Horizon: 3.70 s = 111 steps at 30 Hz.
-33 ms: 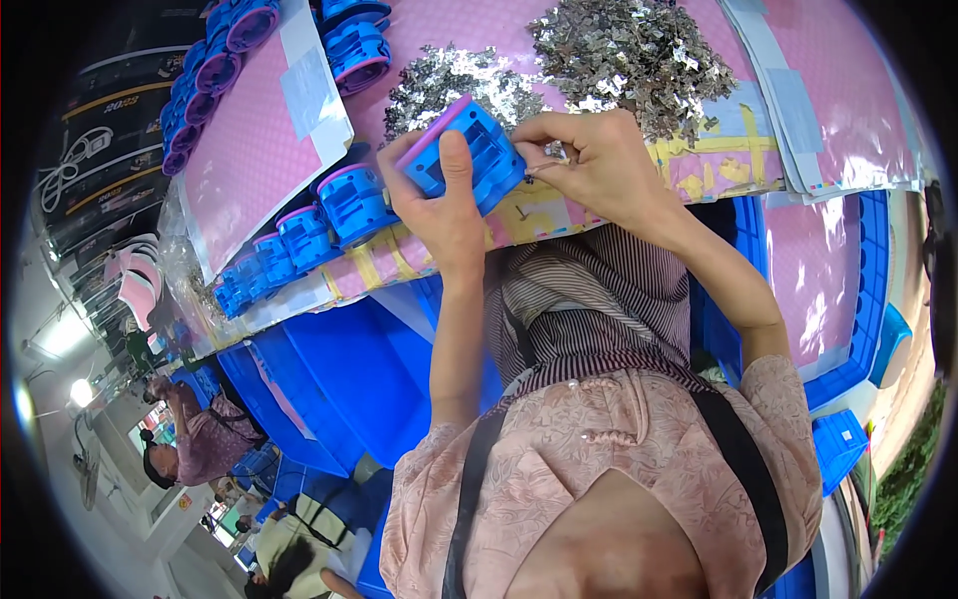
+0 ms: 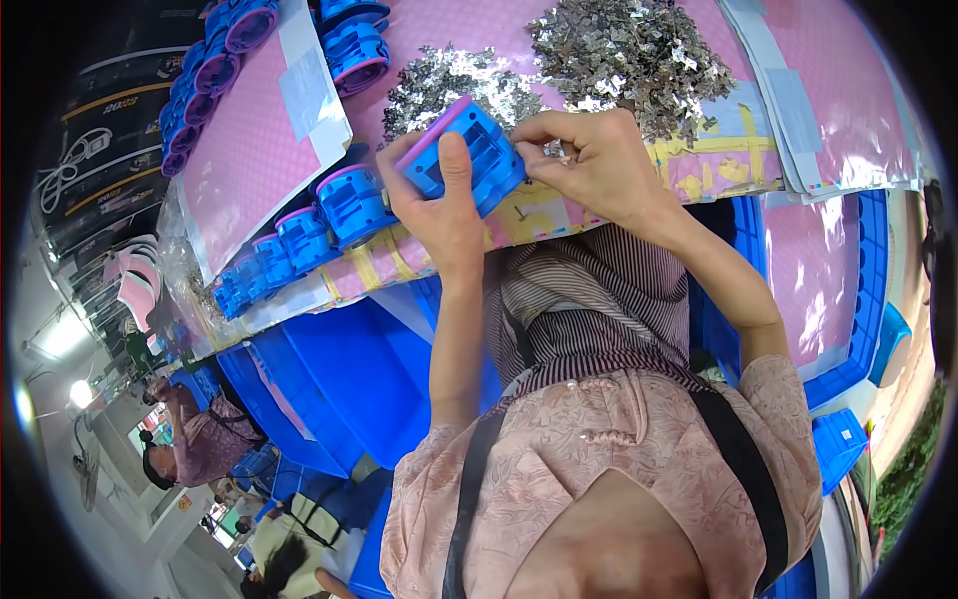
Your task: Assembling or sorting small metallic components into blue plastic trays at a factory workstation.
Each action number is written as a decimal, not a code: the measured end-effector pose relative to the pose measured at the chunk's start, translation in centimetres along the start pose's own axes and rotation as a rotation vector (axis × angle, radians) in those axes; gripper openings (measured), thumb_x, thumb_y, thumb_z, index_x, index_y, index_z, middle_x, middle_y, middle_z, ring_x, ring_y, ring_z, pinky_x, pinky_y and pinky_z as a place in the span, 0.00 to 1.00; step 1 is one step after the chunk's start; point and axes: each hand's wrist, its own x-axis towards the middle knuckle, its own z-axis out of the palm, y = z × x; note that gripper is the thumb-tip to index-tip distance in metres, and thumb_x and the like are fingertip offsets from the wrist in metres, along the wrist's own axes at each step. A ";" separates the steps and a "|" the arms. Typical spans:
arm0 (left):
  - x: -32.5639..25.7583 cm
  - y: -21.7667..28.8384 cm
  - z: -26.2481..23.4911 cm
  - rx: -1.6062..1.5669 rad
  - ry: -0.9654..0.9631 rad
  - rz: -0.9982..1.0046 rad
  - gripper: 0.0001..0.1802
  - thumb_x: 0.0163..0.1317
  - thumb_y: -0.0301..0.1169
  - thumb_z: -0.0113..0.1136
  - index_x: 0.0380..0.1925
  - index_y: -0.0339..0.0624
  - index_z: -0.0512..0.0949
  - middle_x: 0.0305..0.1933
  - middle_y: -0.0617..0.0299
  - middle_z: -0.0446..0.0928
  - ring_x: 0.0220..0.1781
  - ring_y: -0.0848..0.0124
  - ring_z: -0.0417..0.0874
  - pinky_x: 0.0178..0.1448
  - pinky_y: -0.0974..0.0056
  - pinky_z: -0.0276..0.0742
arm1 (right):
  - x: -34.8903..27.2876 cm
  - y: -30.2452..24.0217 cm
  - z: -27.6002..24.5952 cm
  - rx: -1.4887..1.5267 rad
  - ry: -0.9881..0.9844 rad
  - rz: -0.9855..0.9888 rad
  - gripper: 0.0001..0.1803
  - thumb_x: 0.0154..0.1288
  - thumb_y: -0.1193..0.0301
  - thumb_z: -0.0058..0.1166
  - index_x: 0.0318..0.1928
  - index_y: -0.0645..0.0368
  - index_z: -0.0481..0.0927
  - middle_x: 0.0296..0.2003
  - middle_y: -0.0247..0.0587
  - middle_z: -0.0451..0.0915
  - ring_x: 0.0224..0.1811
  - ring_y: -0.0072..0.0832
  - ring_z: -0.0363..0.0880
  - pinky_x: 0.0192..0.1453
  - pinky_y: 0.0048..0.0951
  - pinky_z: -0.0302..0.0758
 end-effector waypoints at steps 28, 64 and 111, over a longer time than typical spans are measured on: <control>-0.3 0.0 -4.6 -1.446 -0.555 -1.129 0.48 0.58 0.65 0.58 0.62 0.32 0.67 0.60 0.42 0.73 0.56 0.48 0.80 0.66 0.41 0.72 | -1.0 -4.4 -5.1 -0.015 0.118 -0.252 0.53 0.32 0.59 0.81 0.63 0.61 0.71 0.50 0.46 0.79 0.45 0.38 0.79 0.50 0.35 0.76; 0.6 -1.3 -4.5 -0.741 -0.395 -0.615 0.40 0.62 0.51 0.62 0.64 0.33 0.65 0.60 0.34 0.73 0.58 0.41 0.79 0.61 0.52 0.78 | 10.9 5.8 3.0 -0.519 -0.146 -0.002 0.12 0.58 0.63 0.62 0.39 0.56 0.83 0.35 0.44 0.84 0.40 0.43 0.83 0.45 0.41 0.78; -0.8 1.0 -1.7 -0.527 -0.128 -0.439 0.34 0.58 0.41 0.67 0.59 0.33 0.69 0.47 0.56 0.79 0.43 0.70 0.83 0.44 0.66 0.83 | 1.9 -1.3 4.6 0.786 0.102 0.450 0.09 0.59 0.70 0.68 0.39 0.56 0.84 0.27 0.23 0.78 0.25 0.08 0.68 0.27 0.13 0.61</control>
